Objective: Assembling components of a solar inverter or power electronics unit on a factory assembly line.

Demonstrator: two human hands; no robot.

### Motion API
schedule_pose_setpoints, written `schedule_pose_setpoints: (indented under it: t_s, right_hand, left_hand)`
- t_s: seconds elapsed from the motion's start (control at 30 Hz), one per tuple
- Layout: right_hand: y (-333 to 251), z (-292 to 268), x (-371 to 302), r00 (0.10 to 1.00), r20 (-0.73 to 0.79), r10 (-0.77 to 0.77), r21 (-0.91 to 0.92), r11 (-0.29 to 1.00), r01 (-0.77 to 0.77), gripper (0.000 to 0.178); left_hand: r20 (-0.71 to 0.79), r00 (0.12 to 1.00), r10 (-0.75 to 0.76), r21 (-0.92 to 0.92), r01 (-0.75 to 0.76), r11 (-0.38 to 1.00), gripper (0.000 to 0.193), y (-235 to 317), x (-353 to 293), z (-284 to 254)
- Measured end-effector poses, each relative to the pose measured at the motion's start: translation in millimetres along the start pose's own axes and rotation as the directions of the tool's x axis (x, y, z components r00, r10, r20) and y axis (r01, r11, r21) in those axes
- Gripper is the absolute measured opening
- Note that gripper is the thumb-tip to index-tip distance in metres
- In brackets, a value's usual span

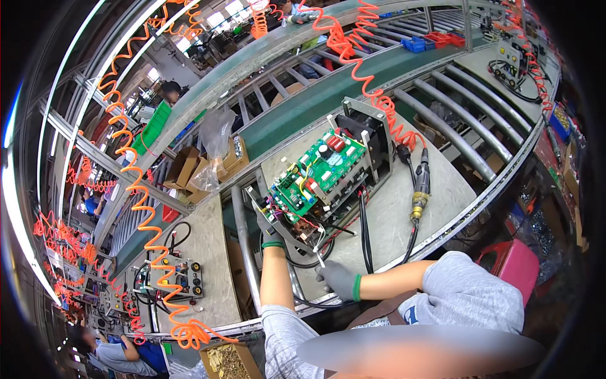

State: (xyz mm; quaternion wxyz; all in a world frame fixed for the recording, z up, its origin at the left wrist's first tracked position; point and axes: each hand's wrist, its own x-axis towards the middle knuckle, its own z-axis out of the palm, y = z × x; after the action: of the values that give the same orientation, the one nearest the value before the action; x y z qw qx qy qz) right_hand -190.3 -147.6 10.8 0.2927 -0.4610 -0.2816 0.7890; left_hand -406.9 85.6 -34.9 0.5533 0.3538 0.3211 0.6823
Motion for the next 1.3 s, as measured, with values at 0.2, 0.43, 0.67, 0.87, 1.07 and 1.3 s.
schedule_pose_setpoints:
  t_s: [0.2,0.43,0.67,0.87,1.07,1.3]
  right_hand:
    - [-2.8,5.6,8.1,0.997,-0.004,0.077,0.072,0.994,-0.077,0.018]
    - [-25.5,-11.9,-18.1,0.997,-0.062,0.052,0.218,0.975,-0.037,0.016]
    - [-96.2,-113.6,-121.0,0.976,0.185,-0.114,-0.472,0.861,0.19,0.037]
    - [-214.7,-168.4,-70.8,0.64,-0.394,-0.66,-0.224,0.744,0.629,0.04]
    - [-243.7,-152.9,14.1,0.315,-0.442,-0.84,-0.416,0.503,0.757,0.049]
    - [-328.4,-176.0,66.9,0.7,-0.391,-0.598,-0.371,0.798,0.474,0.034]
  left_hand:
    - [0.123,0.992,-0.034,-0.227,0.061,0.972,0.064,-20.4,12.2,6.5]
    - [-0.138,0.99,-0.02,-0.136,0.001,0.991,0.053,-18.3,2.4,68.4]
    - [-0.159,0.987,0.035,-0.013,-0.037,0.999,0.051,-20.4,2.1,20.2]
    - [-0.166,0.984,0.072,-0.375,-0.13,0.918,0.044,-6.1,-54.5,39.4]
    - [-0.309,0.946,0.094,-0.207,-0.164,0.964,0.058,-1.2,-152.4,77.2]
    - [-0.613,0.725,0.313,0.408,-0.048,0.912,0.043,-50.0,-235.8,200.0]
